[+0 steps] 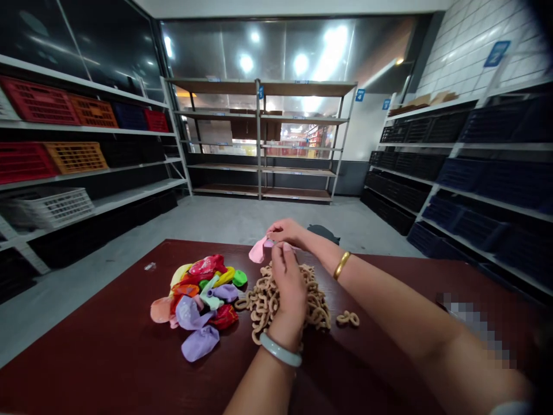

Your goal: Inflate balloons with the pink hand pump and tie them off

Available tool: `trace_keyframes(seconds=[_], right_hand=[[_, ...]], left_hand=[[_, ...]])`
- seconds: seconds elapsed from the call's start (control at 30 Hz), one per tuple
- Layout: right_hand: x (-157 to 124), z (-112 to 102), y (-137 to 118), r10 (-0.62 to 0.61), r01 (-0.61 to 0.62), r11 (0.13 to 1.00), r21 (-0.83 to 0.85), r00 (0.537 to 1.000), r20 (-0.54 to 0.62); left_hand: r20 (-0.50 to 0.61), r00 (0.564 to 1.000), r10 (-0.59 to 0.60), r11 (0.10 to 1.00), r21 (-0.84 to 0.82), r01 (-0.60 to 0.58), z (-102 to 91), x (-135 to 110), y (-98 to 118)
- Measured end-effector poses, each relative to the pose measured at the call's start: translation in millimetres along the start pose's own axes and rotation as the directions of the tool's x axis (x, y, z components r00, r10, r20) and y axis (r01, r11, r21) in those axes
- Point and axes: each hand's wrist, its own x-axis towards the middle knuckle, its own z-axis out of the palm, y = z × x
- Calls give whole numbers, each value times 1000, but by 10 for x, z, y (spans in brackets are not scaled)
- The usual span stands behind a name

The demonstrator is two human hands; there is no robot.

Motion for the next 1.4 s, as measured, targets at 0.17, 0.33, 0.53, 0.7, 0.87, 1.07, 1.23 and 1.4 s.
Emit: trace_keyframes(seconds=[0.17,0.33,0.53,0.7,0.87,1.07,1.23,1.4], right_hand=[[-276,-438,5,-160,155,923,-353,987,16],[-790,-522,41,-282,237,805,-544,959,1],[-1139,-522,156,-386,201,657,-727,917,-95],[-1354,-501,199,-415,223,596,-772,908,-59],[-1632,-715,292,-385,176,585,-792,920,-80],[-2177,-1327,757,151,-381,431,-818,924,-351],[-2336,-1439,963,289,-396,377,-837,909,-300],[-2040,-1224,700,105,-250,428,-868,968,-227]], left_hand=[[276,825,-493,754,-338,564,110,59,-164],[466,744,-479,565,-485,668,190,9,-142],[588,654,-476,313,-582,751,238,-134,-69],[657,576,-486,260,-521,813,278,-190,-56],[510,659,-552,419,-514,749,241,-131,-71],[313,746,-588,541,-534,650,152,53,-91],[295,743,-601,547,-526,652,107,136,-74],[288,718,-633,476,-587,655,7,249,-96]])
